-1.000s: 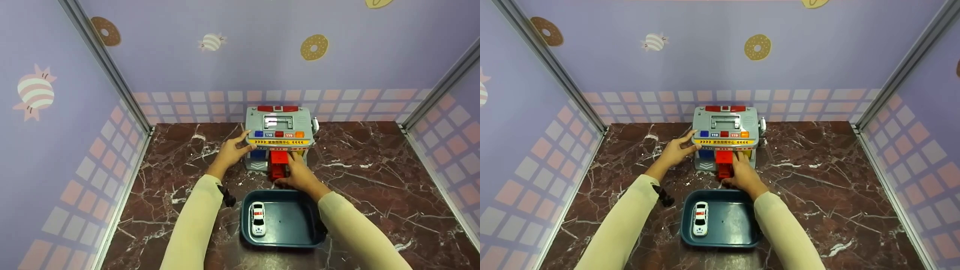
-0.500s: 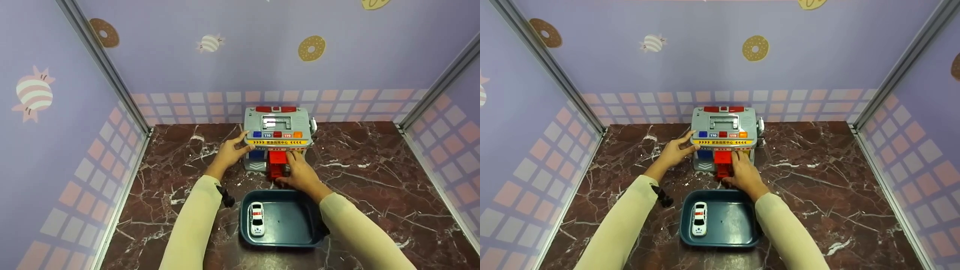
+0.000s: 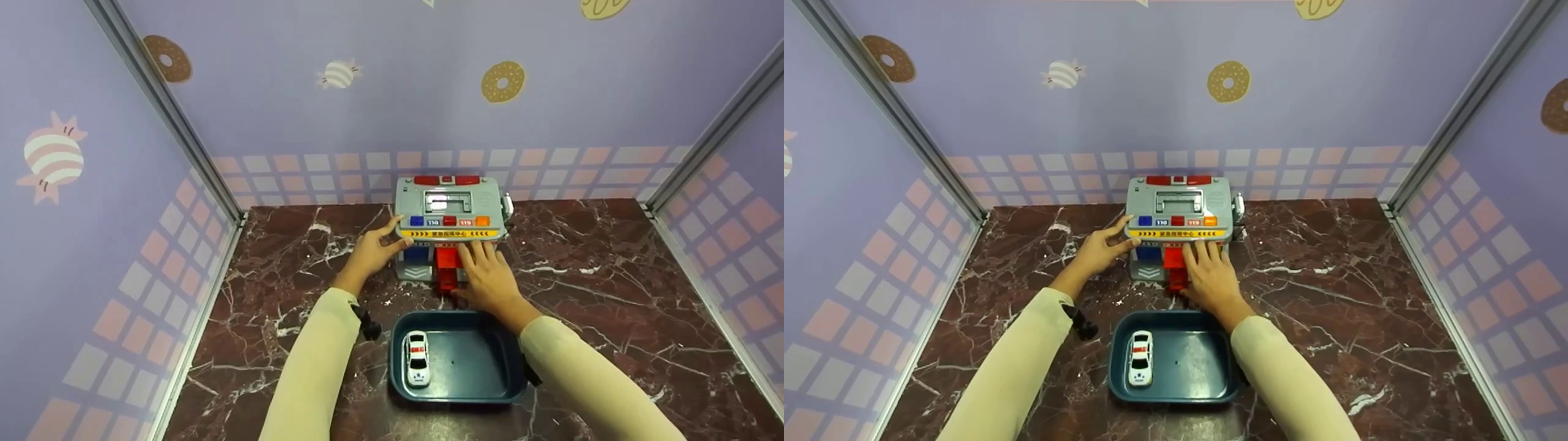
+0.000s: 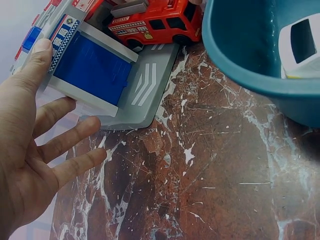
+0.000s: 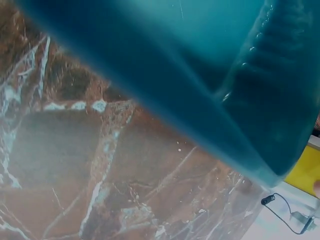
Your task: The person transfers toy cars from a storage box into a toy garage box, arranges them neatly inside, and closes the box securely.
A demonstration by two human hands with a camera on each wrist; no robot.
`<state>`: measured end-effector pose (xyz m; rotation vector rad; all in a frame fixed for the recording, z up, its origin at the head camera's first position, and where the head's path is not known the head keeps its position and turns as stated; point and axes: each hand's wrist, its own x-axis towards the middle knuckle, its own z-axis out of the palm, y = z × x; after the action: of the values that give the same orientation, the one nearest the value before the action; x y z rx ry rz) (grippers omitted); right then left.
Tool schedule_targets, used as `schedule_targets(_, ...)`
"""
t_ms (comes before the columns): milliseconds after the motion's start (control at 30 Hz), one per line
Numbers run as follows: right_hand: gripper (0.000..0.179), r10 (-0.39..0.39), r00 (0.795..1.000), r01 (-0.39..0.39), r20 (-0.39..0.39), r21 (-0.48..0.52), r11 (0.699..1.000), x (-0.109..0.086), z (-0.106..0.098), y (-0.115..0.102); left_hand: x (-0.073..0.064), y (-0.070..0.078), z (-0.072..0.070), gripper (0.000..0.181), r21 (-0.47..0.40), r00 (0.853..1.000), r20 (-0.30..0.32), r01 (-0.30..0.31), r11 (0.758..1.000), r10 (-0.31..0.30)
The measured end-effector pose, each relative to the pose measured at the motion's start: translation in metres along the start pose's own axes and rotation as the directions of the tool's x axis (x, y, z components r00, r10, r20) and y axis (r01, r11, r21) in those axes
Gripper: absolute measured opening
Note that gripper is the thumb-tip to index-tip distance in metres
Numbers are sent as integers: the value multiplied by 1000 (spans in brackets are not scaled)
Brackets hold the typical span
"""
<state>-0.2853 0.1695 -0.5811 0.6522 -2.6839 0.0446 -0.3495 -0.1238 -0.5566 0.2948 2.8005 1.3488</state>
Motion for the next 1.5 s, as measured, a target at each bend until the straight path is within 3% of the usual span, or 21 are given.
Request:
schedule_targets(167, 114, -54, 997, 46, -55, -129, 991, 1, 1, 0, -1, 0, 0, 71, -2, 1000, 6, -5, 1000, 5)
schedule_targets(500, 126, -102, 995, 103, 10, -151, 983, 3, 0, 2, -2, 1, 2, 71, -2, 1000, 12, -5, 1000, 5)
schedule_targets(800, 126, -102, 995, 103, 21, -77, 992, 7, -3, 4, -1, 3, 0, 73, -9, 1000, 21, 12, 1000, -12)
schedule_targets(1133, 112, -72, 997, 71, 41, 9, 997, 13, -7, 4, -1, 1, 0, 72, -1, 1000, 16, 11, 1000, -11)
schedule_targets(1500, 102, -64, 998, 64, 19, -1, 998, 17, -4, 5, -2, 0, 0, 73, -8, 1000, 21, 11, 1000, -11)
